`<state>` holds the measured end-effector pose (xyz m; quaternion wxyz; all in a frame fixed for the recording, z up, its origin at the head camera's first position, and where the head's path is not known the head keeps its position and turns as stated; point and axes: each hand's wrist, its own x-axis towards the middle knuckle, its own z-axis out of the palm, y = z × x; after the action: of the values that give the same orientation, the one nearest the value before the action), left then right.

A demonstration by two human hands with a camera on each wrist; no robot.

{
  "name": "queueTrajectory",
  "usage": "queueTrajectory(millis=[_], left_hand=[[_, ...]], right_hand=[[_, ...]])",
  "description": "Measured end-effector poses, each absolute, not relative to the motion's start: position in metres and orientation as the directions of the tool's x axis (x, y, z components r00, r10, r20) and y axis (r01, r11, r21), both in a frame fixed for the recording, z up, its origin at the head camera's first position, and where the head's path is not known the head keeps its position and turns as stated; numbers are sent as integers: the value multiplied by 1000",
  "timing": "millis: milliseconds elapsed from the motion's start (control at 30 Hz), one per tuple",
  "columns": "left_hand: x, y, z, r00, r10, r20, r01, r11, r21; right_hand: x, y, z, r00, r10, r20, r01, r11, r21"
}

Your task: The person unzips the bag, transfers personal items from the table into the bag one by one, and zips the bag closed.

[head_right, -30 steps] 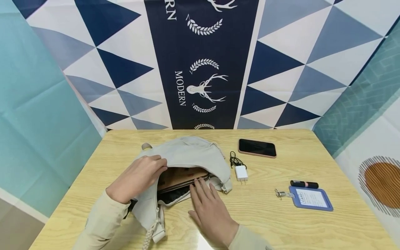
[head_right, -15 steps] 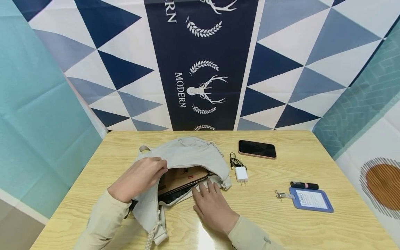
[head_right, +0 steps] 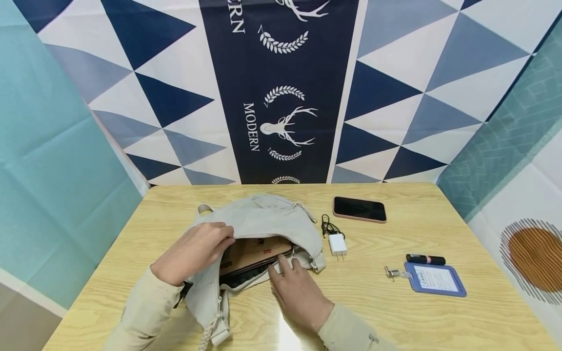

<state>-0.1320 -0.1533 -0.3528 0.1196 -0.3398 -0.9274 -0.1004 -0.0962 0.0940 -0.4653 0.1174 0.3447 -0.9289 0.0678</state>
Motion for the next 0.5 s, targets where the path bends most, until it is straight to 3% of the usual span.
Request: queueTrajectory(millis=[367, 500], left_hand=[[-132, -153, -354, -748, 600, 283, 646, 755, 109], [-131, -153, -354, -762, 585, 279, 632, 766, 120]], right_hand=[[-94, 98, -468, -723, -648, 241, -652, 755, 71], [-92, 97, -464, -737, -652, 177, -661, 750, 7]])
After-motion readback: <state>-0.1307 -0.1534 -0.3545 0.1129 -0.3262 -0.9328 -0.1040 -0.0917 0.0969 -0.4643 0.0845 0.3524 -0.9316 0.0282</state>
